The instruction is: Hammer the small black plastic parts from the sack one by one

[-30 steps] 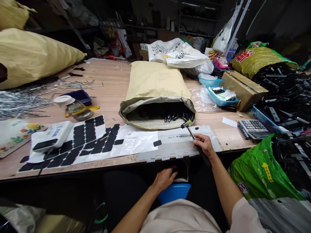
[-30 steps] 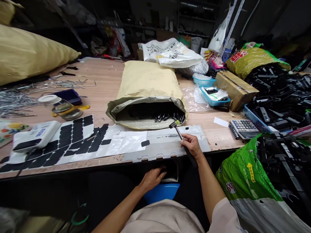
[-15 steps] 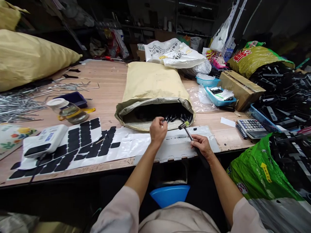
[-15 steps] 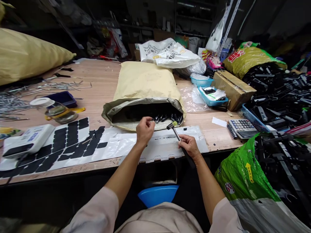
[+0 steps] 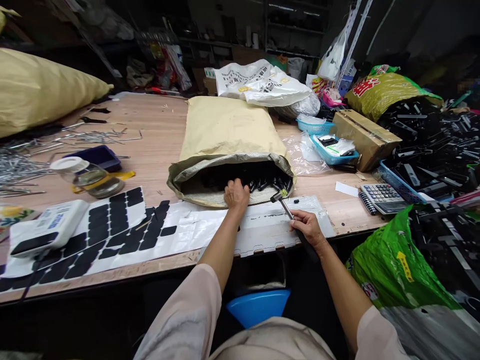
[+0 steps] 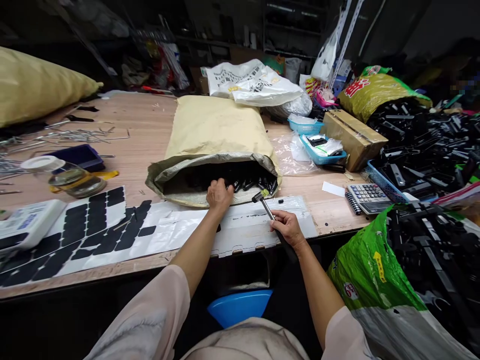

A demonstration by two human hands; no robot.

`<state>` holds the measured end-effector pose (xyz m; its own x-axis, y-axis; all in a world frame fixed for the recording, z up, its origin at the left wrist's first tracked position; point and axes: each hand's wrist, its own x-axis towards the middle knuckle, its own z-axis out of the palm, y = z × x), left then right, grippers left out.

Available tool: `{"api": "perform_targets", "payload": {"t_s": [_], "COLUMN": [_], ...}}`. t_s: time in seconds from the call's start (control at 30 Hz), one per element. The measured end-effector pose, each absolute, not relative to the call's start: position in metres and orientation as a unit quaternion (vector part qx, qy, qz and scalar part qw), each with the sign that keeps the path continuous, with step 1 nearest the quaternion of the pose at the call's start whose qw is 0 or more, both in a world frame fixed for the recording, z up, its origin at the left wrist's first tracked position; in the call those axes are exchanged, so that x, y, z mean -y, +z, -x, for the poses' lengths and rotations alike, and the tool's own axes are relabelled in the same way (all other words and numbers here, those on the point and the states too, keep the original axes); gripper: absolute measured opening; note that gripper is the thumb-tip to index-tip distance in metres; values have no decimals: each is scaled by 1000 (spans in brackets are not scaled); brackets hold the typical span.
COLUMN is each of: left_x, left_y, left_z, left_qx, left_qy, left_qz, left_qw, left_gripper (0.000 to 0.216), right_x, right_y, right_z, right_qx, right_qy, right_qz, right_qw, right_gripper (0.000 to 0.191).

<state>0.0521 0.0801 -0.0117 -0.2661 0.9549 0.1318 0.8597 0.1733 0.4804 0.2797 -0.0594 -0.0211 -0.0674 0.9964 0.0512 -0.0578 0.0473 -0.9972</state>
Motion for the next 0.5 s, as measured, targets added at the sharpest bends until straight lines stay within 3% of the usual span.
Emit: {"api": "perform_targets", "payload": {"t_s": [0.23, 0.37, 0.5], "left_x": [-30, 10, 22], "left_y": [-3, -16, -30], "left_z": [-22, -22, -28], "left_qx": [-654, -498, -503], "left_qy": [330, 302, 298], "left_qz": [-673, -792, -784], "left_qw": [103, 183, 208], "left_gripper": [18, 16, 17], "right_x": [59, 61, 64], "right_y": [-21, -20, -22], "right_z": [-280, -280, -280], "right_qx": [512, 522, 557], "right_qy": [514, 506, 494], "right_qz": [457, 464, 472], "right_qw": [514, 506, 472], "right_gripper": [38, 39, 40]}}
